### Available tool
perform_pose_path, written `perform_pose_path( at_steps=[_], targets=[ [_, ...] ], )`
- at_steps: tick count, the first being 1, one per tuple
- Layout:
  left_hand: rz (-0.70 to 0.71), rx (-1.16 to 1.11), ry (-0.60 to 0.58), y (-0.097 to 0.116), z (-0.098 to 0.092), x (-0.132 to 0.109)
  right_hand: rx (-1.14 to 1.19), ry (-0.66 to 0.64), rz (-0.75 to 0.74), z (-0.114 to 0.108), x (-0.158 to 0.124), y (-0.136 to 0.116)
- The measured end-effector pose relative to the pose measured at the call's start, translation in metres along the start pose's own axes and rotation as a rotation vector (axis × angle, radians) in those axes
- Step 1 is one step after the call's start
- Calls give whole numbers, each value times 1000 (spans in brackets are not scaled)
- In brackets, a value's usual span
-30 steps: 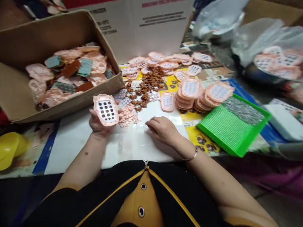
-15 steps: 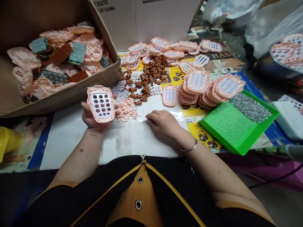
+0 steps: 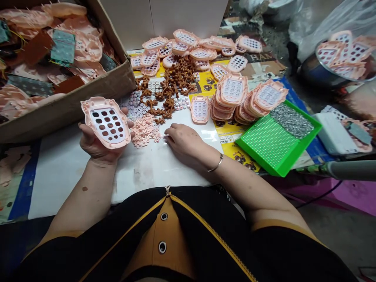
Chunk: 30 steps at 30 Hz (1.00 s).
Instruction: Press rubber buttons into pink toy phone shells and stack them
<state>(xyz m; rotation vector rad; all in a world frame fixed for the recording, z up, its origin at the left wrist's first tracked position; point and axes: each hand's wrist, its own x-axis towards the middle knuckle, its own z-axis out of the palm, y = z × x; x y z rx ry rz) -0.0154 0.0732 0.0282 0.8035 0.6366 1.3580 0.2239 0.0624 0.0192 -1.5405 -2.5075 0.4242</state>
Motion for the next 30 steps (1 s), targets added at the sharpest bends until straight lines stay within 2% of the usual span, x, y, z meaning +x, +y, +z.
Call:
perform_pose_path(
  at_steps=[3, 8, 13, 16, 19, 22, 24, 25, 26, 28, 30],
  targets=[
    [-15, -17, 0, 0, 0, 0, 23, -9, 49, 3, 13, -12],
    [-20, -67, 4, 1, 1, -1, 76, -11, 0, 10, 18, -18],
    [-25, 2, 41, 1, 5, -2, 382, 69, 10, 20, 17, -6],
    [-19, 16, 43, -1, 4, -2, 642, 42, 44, 11, 14, 7],
    [1, 7, -20, -2, 0, -1, 739, -67, 59, -13, 7, 23],
    [23, -32, -89, -3, -1, -1, 656, -253, 20, -33, -2, 32],
    [11, -68, -116, -2, -1, 0, 558, -388, 14, -35, -8, 31],
    [14, -92, -122, -2, 0, 1, 501, -416, 20, -34, -11, 29],
    [25, -122, -121, -3, 0, 1, 440, -399, 29, -31, -14, 26],
    [58, -183, -99, -3, 2, 2, 314, -252, 16, -24, -22, 21],
    [76, -215, -71, -4, 3, 2, 214, -101, -84, -18, -31, 18]
  ],
)
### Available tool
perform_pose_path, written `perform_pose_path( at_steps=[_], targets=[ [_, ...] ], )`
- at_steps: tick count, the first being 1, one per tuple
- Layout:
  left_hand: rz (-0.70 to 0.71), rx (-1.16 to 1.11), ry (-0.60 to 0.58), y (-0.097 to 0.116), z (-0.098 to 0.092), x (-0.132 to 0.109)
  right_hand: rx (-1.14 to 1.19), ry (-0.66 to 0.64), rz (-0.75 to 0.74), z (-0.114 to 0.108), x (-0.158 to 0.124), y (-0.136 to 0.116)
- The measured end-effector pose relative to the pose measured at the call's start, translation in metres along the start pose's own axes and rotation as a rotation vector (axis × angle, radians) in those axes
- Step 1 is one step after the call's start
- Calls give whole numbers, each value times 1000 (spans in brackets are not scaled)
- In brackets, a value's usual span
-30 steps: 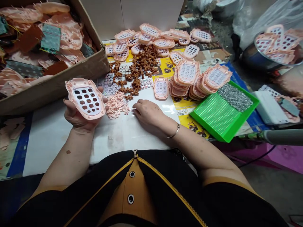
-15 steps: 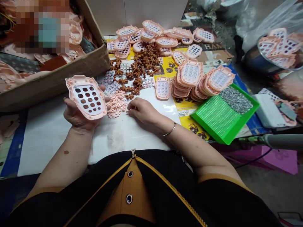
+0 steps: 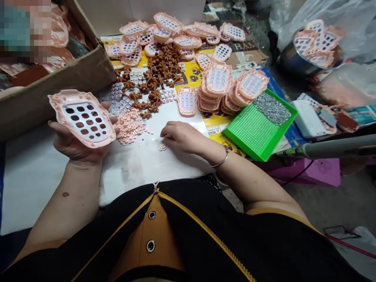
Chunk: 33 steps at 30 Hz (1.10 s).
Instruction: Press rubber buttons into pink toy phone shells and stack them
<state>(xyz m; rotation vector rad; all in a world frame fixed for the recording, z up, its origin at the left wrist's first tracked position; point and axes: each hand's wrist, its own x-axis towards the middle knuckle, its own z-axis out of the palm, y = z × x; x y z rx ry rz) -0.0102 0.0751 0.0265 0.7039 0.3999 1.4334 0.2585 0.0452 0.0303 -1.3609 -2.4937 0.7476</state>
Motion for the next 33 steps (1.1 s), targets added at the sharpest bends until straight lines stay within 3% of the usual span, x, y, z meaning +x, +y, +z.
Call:
perform_pose_path(
  at_steps=[4, 7, 9, 13, 15, 20, 24, 29, 33],
  targets=[
    [-3, 109, -19, -1, 2, -2, -214, -39, -334, 12, -18, -3],
    [-40, 207, -52, -1, 1, -3, -436, -11, -412, 24, -21, -2],
    [-56, 231, -41, 0, 1, -3, -464, 133, -426, 29, -15, 0],
    [-104, 211, -26, -1, 2, -7, -243, 548, -409, 23, 12, -13],
    [-154, 210, -65, -2, 3, -10, -138, 647, -415, 18, 28, -29],
    [-128, 196, -122, -6, 2, -14, -148, 689, -556, 22, 54, -59],
    [-124, 187, -116, -9, -2, -13, -181, 676, -565, 30, 57, -58],
    [-154, 188, -7, -13, -4, -13, -171, 608, -519, 30, 55, -56],
    [-151, 189, 27, -12, -2, -14, -187, 660, -558, 32, 54, -59]
  ],
)
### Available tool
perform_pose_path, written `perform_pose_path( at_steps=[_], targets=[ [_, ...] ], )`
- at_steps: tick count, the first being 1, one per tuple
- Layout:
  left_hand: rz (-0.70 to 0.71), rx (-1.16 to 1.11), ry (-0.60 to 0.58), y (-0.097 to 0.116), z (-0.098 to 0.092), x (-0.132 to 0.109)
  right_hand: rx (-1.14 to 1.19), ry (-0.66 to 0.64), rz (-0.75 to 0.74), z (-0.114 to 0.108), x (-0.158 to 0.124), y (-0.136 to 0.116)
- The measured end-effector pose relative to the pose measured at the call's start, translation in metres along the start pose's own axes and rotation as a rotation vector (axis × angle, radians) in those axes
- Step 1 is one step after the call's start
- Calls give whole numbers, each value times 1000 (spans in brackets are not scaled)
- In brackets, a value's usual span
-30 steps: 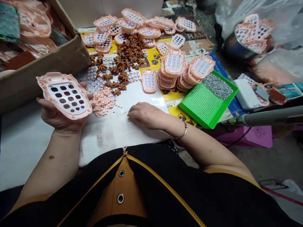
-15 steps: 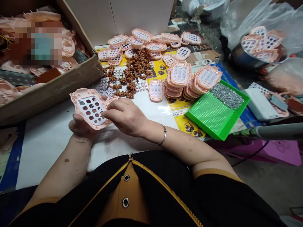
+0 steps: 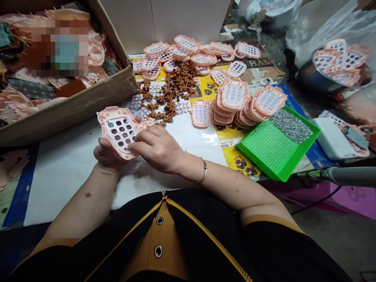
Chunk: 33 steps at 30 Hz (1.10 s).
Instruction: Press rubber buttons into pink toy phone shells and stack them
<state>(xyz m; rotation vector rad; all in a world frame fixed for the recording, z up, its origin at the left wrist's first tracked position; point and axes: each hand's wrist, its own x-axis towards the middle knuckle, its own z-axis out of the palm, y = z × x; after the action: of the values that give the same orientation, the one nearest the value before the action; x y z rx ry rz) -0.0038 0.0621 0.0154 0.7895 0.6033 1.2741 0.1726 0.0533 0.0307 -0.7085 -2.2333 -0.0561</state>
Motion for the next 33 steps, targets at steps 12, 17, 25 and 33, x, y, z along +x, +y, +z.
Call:
perform_pose_path(
  at_steps=[12, 17, 25, 33],
  targets=[
    [-26, -58, -42, 0, -1, 1, 89, -51, -65, -5, -3, -1],
    [-96, -45, -88, 1, -2, 2, 60, -47, -85, -7, -5, -3],
    [-49, 69, -110, 6, 1, -1, -53, 0, -129, -4, -11, -8],
    [-1, -58, -55, 11, 5, 0, -53, -90, -85, -19, -5, 19]
  ],
)
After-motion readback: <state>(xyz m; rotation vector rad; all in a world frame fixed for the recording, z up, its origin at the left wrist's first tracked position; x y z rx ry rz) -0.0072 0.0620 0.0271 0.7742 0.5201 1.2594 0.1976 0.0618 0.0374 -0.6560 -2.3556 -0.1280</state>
